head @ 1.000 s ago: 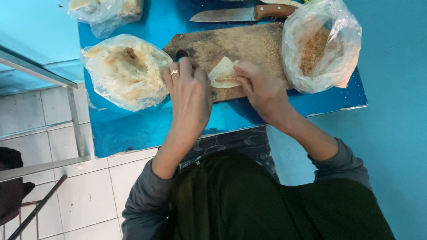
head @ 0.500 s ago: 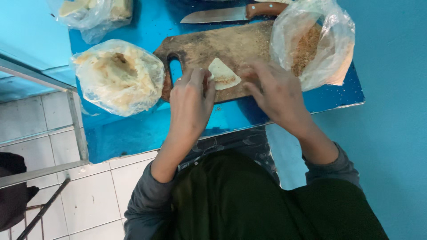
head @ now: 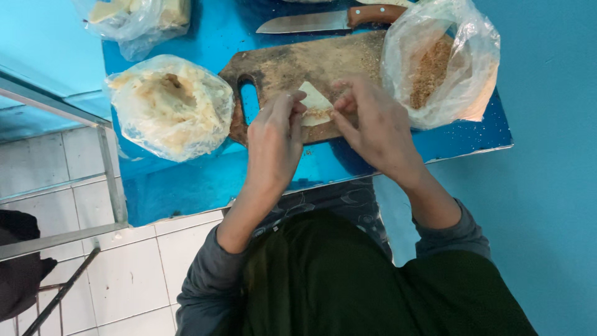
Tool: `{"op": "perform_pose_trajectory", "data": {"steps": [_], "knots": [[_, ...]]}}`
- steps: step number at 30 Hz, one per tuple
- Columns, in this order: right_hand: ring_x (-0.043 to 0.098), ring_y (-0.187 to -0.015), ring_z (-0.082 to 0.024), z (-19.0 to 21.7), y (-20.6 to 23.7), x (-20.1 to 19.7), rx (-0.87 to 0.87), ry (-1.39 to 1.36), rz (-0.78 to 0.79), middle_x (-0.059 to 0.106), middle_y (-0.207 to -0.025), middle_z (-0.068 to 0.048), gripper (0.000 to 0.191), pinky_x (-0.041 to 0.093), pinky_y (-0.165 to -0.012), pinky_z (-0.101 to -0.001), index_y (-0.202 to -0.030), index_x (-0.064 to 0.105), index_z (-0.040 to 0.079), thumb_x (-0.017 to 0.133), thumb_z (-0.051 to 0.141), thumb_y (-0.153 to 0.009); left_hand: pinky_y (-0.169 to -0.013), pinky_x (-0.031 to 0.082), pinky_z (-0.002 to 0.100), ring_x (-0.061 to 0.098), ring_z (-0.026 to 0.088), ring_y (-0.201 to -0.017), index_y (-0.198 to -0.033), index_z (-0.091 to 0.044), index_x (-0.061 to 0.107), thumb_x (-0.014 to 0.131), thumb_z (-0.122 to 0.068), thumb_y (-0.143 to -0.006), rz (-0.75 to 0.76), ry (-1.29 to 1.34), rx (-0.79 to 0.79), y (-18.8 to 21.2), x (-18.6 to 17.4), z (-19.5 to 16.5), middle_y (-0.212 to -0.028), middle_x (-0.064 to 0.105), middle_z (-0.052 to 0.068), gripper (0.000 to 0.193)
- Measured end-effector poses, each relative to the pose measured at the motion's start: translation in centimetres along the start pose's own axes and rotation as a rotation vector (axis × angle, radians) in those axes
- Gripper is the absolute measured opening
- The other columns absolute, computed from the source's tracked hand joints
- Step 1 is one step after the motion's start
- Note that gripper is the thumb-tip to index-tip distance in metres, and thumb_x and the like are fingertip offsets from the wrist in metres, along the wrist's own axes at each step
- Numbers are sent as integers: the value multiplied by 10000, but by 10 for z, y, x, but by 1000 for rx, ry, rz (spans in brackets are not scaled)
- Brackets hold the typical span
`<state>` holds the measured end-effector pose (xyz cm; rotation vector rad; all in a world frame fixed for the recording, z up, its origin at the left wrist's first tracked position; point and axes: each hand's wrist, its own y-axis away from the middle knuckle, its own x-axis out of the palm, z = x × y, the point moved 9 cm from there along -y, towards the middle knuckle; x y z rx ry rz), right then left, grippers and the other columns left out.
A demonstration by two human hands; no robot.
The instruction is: The person sits at a blue table and folds triangular pastry wrappers around a brown filling, pinching the edges closed by hand and setting the folded pastries aside while taking new wrappers from plastic bags. A knife and cutting board rest on the table but are not used.
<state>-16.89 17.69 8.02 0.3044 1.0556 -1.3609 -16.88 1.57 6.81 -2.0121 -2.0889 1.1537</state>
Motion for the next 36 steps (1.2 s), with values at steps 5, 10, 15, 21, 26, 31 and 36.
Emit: {"op": "perform_pose_trajectory", "data": {"steps": [5, 10, 15, 21, 26, 31, 36], "knots": [[720, -846, -183, -8, -2, 9, 80, -83, 31, 690, -922, -60, 404, 568, -754, -331, -1273, 553, 86, 753, 12, -929, -767, 543, 435, 690, 361, -911, -1162, -5, 634, 638, 84, -919, -8, 61, -59, 0, -3, 5, -1067, 645, 190, 258], [714, -853, -135, -13, -3, 14, 147, -215, 58, 695, -932, -38, 415, 569, -744, -289, -1285, 518, 73, 732, 6, -936, -851, 503, 490, 615, 430, -1034, -1182, 9, 619, 641, 93, -876, -65, -97, 10, 3, -17, -4, -1126, 595, 219, 319], [714, -811, -115, -14, -1, 15, 176, -232, 45, 706, -933, -33, 392, 564, -693, -265, -1277, 529, 73, 732, 11, -948, -873, 483, 508, 593, 435, -1080, -1224, 21, 565, 662, 44, -922, 29, -203, -39, 5, -7, -1, -1126, 618, 214, 318], [724, -844, -123, -17, 3, 16, 197, -266, 1, 718, -973, -49, 395, 568, -682, -263, -1283, 525, 67, 735, 1, -955, -955, 489, 499, 578, 448, -1126, -1408, 41, 503, 592, 105, -847, -22, -385, -21, 10, -10, -1, -1166, 623, 228, 572], [735, -897, -116, -21, 6, 19, 165, -308, -19, 738, -1020, -59, 431, 580, -715, -256, -1305, 504, 62, 743, -1, -952, -914, 505, 499, 595, 448, -1109, -1350, 31, 528, 626, 77, -842, -34, -435, -26, 6, -5, 2, -1151, 638, 221, 520], [719, -830, -110, -31, 9, 22, 229, -379, -34, 742, -973, -60, 436, 567, -703, -249, -1314, 486, 67, 732, -8, -962, -789, 510, 504, 640, 414, -972, -1288, -4, 549, 675, 13, -891, -65, -364, -25, 4, -6, -2, -1087, 668, 196, 416], [723, -797, -101, -32, 9, 23, 236, -379, -35, 749, -954, -52, 440, 563, -677, -240, -1306, 476, 73, 740, 3, -961, -716, 519, 467, 692, 361, -879, -1355, -49, 543, 649, 51, -935, -25, -122, -41, 1, -1, -8, -956, 671, 140, 444]]}}
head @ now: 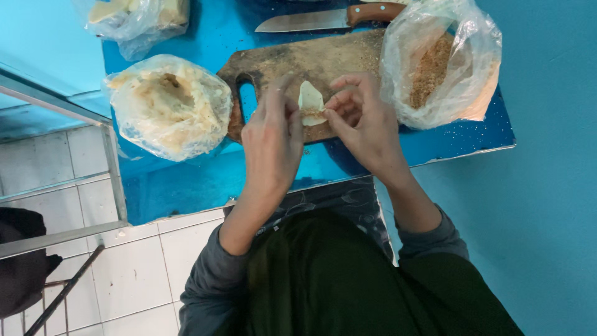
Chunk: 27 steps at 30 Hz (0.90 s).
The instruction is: The person sits at a blue table and folds triangular pastry wrappers around a brown filling, pinching the edges closed by hand and setting the folded pastries aside while taking new wrappers from plastic bags. A knife and cutting board rest on the table but are not used.
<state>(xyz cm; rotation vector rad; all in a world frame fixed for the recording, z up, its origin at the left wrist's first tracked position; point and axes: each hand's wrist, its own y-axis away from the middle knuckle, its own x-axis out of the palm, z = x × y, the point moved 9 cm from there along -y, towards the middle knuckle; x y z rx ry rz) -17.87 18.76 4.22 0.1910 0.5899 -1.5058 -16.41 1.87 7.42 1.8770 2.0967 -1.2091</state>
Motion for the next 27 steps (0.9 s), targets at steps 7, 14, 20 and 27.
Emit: {"op": "perform_pose_trajectory", "data": {"steps": [7, 14, 20, 27], "knots": [[735, -900, -116, -1, 2, 0, -14, -113, 3, 728, -1014, -73, 426, 588, -744, -246, -1328, 470, 65, 708, -33, -988, -806, 572, 435, 733, 334, -951, -1495, -64, 475, 573, 149, -897, 91, 173, 9, -1, 11, 0, -994, 718, 138, 642], [735, -946, -136, 6, 0, 2, -70, -133, -3, 722, -1048, -87, 427, 594, -780, -260, -1347, 460, 58, 699, -34, -1006, -745, 554, 449, 731, 340, -886, -1448, -78, 494, 661, 103, -879, 93, 123, -16, 0, 19, 9, -929, 722, 121, 620], [768, -929, -165, 22, -5, 14, -101, -78, 73, 757, -1050, -93, 369, 609, -784, -293, -1325, 483, 50, 670, -7, -1013, -753, 556, 457, 696, 376, -924, -1423, -27, 465, 665, 123, -867, 24, 144, -3, 2, 14, 8, -1070, 651, 191, 610], [767, -1017, -234, 45, -4, 15, -295, 209, 160, 775, -1081, -94, 372, 597, -819, -355, -1344, 512, 78, 685, 41, -1017, -944, 482, 498, 565, 431, -1159, -1239, 8, 581, 700, 62, -906, 86, -136, 78, 2, 7, -1, -1191, 569, 198, 357]]}}
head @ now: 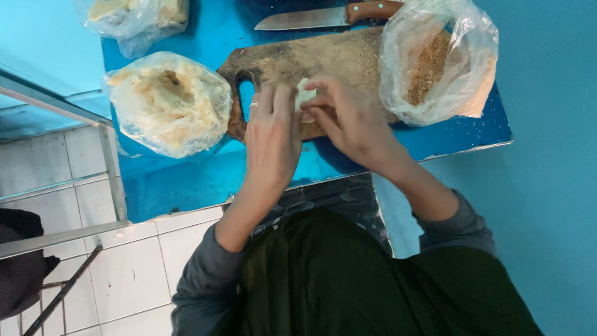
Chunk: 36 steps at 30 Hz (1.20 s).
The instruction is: The person sits at a blue table and folds triangular pastry wrappers around a brown filling, pinching the edges closed by hand and setting the folded pastries aside while taking new wrappers from plastic bags. A knife and cutting board rest on the table but are not used.
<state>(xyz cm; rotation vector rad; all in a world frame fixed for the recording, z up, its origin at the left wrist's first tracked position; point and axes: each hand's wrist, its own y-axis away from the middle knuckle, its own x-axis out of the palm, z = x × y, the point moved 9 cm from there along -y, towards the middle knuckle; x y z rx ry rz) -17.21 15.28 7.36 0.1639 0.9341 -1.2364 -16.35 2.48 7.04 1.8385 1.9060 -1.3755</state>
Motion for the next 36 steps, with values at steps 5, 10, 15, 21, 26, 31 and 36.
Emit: {"op": "perform_pose_trajectory", "data": {"steps": [5, 10, 15, 21, 26, 31, 36], "knots": [[711, -1144, -312, 1, 5, -10, -139, 151, 138, 769, -1200, -61, 436, 559, -899, -417, -1396, 472, 84, 696, 79, -1022, -1069, 401, 558, 498, 401, -1238, -1015, 32, 673, 662, -8, -800, 64, -269, 258, 5, -10, -16, -1306, 538, 206, 218], [704, -1102, -300, -7, 2, -7, -152, 91, 136, 746, -1182, -103, 620, 561, -851, -405, -1375, 468, 75, 812, 231, -883, -1082, 371, 580, 481, 400, -1242, -948, 23, 695, 677, -88, -836, 89, -319, 364, -5, 0, -13, -1319, 520, 202, 158], [751, -1006, -260, -9, -8, -7, -147, 63, 24, 789, -1034, -61, 420, 565, -824, -377, -1304, 539, 77, 780, 141, -967, -974, 394, 526, 466, 418, -1159, -977, 24, 683, 719, -78, -908, 124, -65, 235, -19, 8, 10, -1281, 515, 214, 128], [764, -851, -228, -24, -25, -2, 4, -16, 53, 768, -925, -68, 371, 560, -750, -348, -1217, 564, 67, 795, 83, -927, -957, 396, 538, 453, 448, -1142, -931, 0, 664, 760, -59, -782, 46, -67, 98, -26, 10, 19, -1231, 507, 219, 187], [762, -843, -227, -19, -24, -2, -63, -19, 39, 723, -927, -64, 328, 579, -729, -343, -1220, 576, 66, 749, 61, -942, -1112, 374, 508, 432, 429, -1292, -1027, -18, 717, 719, 24, -820, 29, -42, 215, -19, -1, 4, -1422, 467, 222, 212], [701, -960, -309, 0, -16, -9, -306, 136, -4, 688, -1022, -94, 240, 549, -813, -415, -1182, 593, 81, 751, 77, -1001, -1089, 310, 559, 408, 445, -1261, -939, 0, 727, 760, -40, -780, 65, -79, 267, -15, -5, 1, -1428, 453, 249, 167], [685, -938, -317, 7, -6, -7, -359, 245, -36, 688, -1012, -82, 252, 543, -758, -428, -1134, 610, 94, 780, 120, -949, -1128, 320, 541, 420, 410, -1309, -973, -20, 727, 780, -40, -883, 70, -88, 249, -22, 4, 9, -1439, 478, 189, 106]]}}
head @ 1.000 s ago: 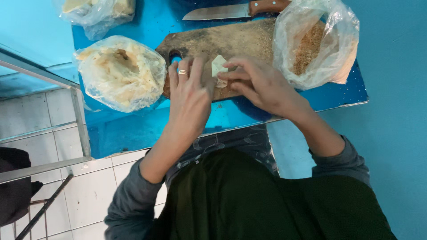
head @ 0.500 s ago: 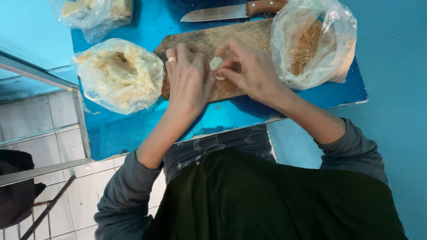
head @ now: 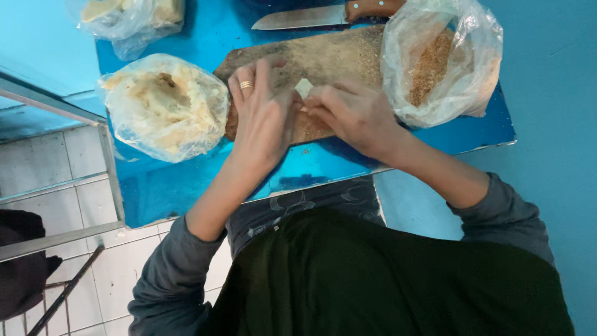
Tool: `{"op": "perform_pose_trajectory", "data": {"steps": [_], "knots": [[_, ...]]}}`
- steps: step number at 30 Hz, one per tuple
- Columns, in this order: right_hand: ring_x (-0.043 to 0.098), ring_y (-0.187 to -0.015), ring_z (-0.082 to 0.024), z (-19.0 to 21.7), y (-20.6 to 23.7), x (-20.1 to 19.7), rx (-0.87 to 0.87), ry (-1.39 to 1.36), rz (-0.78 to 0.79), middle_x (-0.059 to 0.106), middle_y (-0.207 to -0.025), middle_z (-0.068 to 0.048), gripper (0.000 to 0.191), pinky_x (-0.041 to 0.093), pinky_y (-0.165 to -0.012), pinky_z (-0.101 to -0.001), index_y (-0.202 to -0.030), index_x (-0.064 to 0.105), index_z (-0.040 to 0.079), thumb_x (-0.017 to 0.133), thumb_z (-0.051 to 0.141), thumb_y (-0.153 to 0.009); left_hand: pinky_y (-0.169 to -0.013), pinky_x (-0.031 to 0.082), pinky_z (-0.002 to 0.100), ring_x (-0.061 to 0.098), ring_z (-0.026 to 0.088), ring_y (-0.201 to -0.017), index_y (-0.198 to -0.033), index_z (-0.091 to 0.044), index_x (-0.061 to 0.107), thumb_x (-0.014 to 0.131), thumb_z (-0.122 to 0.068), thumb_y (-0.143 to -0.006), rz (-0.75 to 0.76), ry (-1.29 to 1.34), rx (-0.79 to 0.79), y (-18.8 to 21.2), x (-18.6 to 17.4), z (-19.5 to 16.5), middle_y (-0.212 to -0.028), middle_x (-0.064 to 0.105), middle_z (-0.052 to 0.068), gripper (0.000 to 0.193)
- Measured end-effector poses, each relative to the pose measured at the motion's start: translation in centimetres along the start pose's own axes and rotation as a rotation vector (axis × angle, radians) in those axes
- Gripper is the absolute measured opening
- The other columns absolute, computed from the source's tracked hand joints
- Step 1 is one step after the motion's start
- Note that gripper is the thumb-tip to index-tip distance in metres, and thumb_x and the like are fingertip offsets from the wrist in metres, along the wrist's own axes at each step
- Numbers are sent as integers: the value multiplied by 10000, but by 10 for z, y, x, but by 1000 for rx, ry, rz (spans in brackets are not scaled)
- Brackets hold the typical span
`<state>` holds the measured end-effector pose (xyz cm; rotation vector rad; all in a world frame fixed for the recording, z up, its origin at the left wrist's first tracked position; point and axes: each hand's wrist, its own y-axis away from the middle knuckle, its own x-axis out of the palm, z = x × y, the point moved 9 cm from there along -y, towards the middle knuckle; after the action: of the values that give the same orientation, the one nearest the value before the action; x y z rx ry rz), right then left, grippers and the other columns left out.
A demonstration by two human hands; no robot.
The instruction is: The person sits at a blue table and folds triangular pastry wrappers around a brown filling, pinching the edges closed by hand and setting the folded pastries aside while taking new wrappers from plastic bags. A knife and cutting board rest on the table but are not used.
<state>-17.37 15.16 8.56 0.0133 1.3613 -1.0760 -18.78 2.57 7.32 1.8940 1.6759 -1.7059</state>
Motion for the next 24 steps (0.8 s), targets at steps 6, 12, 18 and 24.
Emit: {"op": "perform_pose_trajectory", "data": {"steps": [6, 12, 18, 24], "knots": [[746, -872, -230, -44, -2, 13, 369, -238, 36, 720, -956, -62, 266, 559, -726, -356, -1091, 584, 64, 795, 112, -937, -1121, 362, 514, 426, 419, -1298, -980, -51, 743, 744, 11, -825, -64, 132, -62, 3, -3, 4, -1460, 477, 188, 167], [735, -922, -129, -56, -3, 31, 518, -618, 91, 725, -963, -16, 230, 590, -793, -306, -1121, 580, 72, 741, 67, -956, -1052, 334, 515, 443, 408, -1258, -947, -63, 761, 759, -19, -793, -47, 75, -31, 2, 1, 5, -1423, 497, 181, 160], [701, -940, -284, -10, 1, 7, 120, -20, -65, 722, -993, -92, 229, 556, -794, -403, -1135, 656, 62, 791, 83, -952, -1021, 335, 507, 452, 413, -1210, -902, -63, 757, 781, -49, -837, -11, 138, -160, -1, 15, 23, -1326, 531, 165, 71], [695, -915, -277, -17, -5, 6, 178, -10, -51, 736, -968, -57, 150, 549, -767, -405, -1061, 703, 116, 801, 91, -949, -1079, 342, 501, 430, 420, -1263, -891, -78, 760, 784, -44, -740, -153, 127, -83, 3, -3, 13, -1427, 474, 187, 156]]}}
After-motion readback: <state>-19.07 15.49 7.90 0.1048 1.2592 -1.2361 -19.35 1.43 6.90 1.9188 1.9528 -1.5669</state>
